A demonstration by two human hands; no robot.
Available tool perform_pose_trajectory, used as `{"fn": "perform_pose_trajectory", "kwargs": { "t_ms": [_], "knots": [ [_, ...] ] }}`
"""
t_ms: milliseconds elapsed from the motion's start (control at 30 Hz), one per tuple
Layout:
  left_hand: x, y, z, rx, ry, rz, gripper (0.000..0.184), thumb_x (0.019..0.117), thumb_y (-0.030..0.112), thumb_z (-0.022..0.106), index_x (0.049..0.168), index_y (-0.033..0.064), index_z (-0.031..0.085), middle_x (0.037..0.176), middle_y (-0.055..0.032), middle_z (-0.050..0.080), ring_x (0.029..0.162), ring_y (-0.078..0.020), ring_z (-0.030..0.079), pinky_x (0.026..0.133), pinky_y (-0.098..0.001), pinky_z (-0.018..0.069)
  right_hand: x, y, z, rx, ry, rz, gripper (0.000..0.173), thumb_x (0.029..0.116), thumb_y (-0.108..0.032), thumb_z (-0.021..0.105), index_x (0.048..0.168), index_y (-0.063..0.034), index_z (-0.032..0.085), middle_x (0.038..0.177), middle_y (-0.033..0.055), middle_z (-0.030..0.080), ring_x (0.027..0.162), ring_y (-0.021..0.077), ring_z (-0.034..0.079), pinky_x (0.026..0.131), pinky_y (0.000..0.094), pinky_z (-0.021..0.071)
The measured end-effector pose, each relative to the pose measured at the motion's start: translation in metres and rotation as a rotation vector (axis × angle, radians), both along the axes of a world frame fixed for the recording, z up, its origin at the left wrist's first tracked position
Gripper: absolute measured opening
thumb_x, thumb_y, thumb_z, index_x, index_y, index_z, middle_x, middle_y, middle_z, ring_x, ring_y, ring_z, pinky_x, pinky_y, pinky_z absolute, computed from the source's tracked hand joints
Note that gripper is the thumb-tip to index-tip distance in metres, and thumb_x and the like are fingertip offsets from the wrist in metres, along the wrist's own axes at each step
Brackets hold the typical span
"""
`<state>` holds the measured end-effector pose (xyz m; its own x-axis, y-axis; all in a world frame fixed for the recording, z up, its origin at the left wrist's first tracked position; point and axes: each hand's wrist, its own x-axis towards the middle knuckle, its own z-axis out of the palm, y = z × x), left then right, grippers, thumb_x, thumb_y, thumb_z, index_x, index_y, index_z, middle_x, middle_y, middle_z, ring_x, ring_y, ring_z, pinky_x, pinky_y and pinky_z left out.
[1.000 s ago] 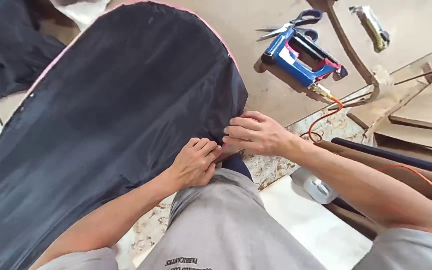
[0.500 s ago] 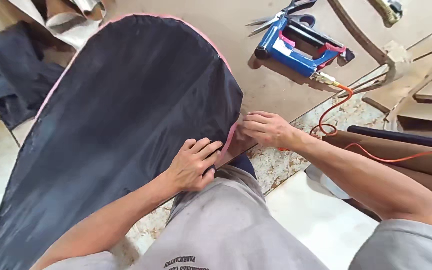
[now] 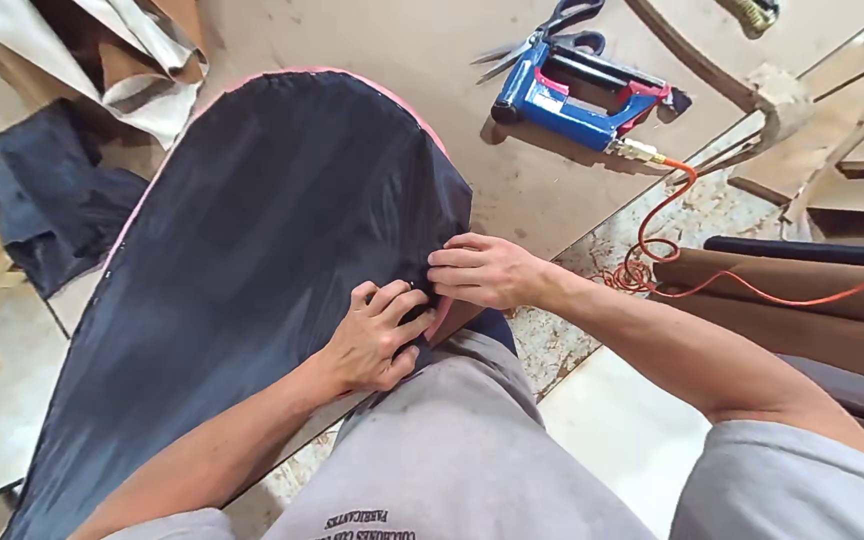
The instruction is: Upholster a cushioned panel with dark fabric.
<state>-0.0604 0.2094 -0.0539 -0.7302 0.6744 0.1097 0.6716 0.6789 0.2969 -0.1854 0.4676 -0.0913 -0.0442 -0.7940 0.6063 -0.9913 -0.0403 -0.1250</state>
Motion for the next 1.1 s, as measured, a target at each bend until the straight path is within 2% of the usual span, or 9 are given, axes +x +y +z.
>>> {"fn": "perform_pose_trajectory", "kwargs": {
  "t_ms": [467, 667, 733, 767, 800, 867, 900, 1000, 1100],
  "knots": [
    [-0.023, -0.006, 0.002, -0.076, -0.154, -0.166, 0.053, 0.0991, 0.04, 0.032, 0.137, 0.0267, 0.065, 0.156, 0.005, 0.053, 0.155, -0.0299, 0.029, 0.12, -0.0652, 0.016, 0.008, 0.012, -0.025, -0.064, -0.113, -0.019, 0.022, 0.1024, -0.002, 0.053, 0.106, -0.0019, 0.075, 0.11, 0.0103, 0.077, 0.117, 0.0246, 0.069, 0.114, 0.0454, 0.0466],
    [-0.043, -0.003, 0.014, -0.176, -0.294, -0.291, 0.054, 0.0961, 0.041, 0.037, 0.142, 0.0267, 0.062, 0.159, 0.006, 0.049, 0.155, -0.0306, 0.029, 0.116, -0.0691, 0.0218, 0.014, 0.016, -0.014, 0.035, -0.155, -0.081, 0.023, 0.1044, -0.006, 0.052, 0.105, -0.0042, 0.076, 0.114, 0.0091, 0.076, 0.12, 0.0257, 0.068, 0.114, 0.0455, 0.0462],
    [-0.048, -0.001, 0.019, -0.234, -0.311, -0.309, 0.055, 0.095, 0.041, 0.039, 0.144, 0.0264, 0.061, 0.16, 0.0059, 0.046, 0.155, -0.0317, 0.029, 0.114, -0.0695, 0.025, -0.007, 0.029, 0.004, 0.076, -0.173, -0.325, 0.02, 0.1016, -0.014, 0.057, 0.1, -0.0059, 0.075, 0.114, 0.0133, 0.075, 0.118, 0.0303, 0.068, 0.107, 0.0496, 0.0515],
    [-0.049, 0.0, 0.021, -0.255, -0.325, -0.319, 0.056, 0.0949, 0.04, 0.039, 0.145, 0.0266, 0.059, 0.162, 0.006, 0.044, 0.155, -0.0314, 0.028, 0.114, -0.0696, 0.0245, -0.027, 0.043, 0.013, 0.123, -0.205, -0.536, 0.023, 0.0998, -0.018, 0.057, 0.105, -0.0045, 0.075, 0.119, 0.0193, 0.073, 0.12, 0.0359, 0.066, 0.104, 0.0534, 0.0522],
    [-0.052, -0.001, 0.022, -0.269, -0.328, -0.332, 0.056, 0.095, 0.04, 0.039, 0.146, 0.0269, 0.059, 0.162, 0.0058, 0.043, 0.156, -0.0313, 0.028, 0.115, -0.07, 0.0236, -0.052, 0.057, 0.02, 0.236, -0.261, -0.765, 0.032, 0.0999, -0.024, 0.057, 0.12, -0.0046, 0.072, 0.132, 0.025, 0.065, 0.129, 0.0426, 0.059, 0.107, 0.0577, 0.0477],
    [-0.056, -0.003, 0.025, -0.29, -0.334, -0.375, 0.056, 0.0959, 0.039, 0.038, 0.147, 0.0272, 0.057, 0.164, 0.0046, 0.042, 0.156, -0.0324, 0.027, 0.116, -0.0717, 0.0204, -0.101, 0.078, 0.023, 0.495, -0.458, -1.093, 0.064, 0.0936, -0.039, 0.063, 0.148, -0.0079, 0.052, 0.149, 0.0309, 0.047, 0.139, 0.0526, 0.041, 0.108, 0.0668, 0.0392],
    [-0.059, -0.004, 0.027, -0.293, -0.334, -0.398, 0.056, 0.0959, 0.038, 0.038, 0.147, 0.0271, 0.057, 0.164, 0.0037, 0.041, 0.156, -0.0333, 0.026, 0.116, -0.0725, 0.0183, -0.12, 0.083, 0.018, 0.585, -0.536, -1.189, 0.078, 0.0908, -0.045, 0.066, 0.156, -0.0099, 0.042, 0.149, 0.0335, 0.044, 0.136, 0.0565, 0.041, 0.104, 0.0707, 0.0391],
    [-0.068, -0.006, 0.034, -0.307, -0.319, -0.452, 0.056, 0.0952, 0.039, 0.039, 0.147, 0.0265, 0.058, 0.164, 0.001, 0.041, 0.156, -0.0345, 0.025, 0.119, -0.0731, 0.0127, -0.157, 0.083, 0.008, 0.708, -0.629, -1.263, 0.083, 0.0952, -0.045, 0.064, 0.162, -0.0124, 0.029, 0.144, 0.0376, 0.047, 0.131, 0.0594, 0.046, 0.101, 0.0742, 0.0378],
    [-0.07, -0.007, 0.037, -0.333, -0.318, -0.492, 0.058, 0.0956, 0.04, 0.039, 0.15, 0.0258, 0.055, 0.166, -0.0018, 0.038, 0.157, -0.0356, 0.022, 0.12, -0.0735, 0.0094, -0.177, 0.083, 0.015, 0.733, -0.649, -1.138, 0.075, 0.0932, -0.03, 0.067, 0.158, -0.0089, 0.036, 0.139, 0.0342, 0.054, 0.126, 0.0576, 0.053, 0.099, 0.0761, 0.041]
  ]
}}
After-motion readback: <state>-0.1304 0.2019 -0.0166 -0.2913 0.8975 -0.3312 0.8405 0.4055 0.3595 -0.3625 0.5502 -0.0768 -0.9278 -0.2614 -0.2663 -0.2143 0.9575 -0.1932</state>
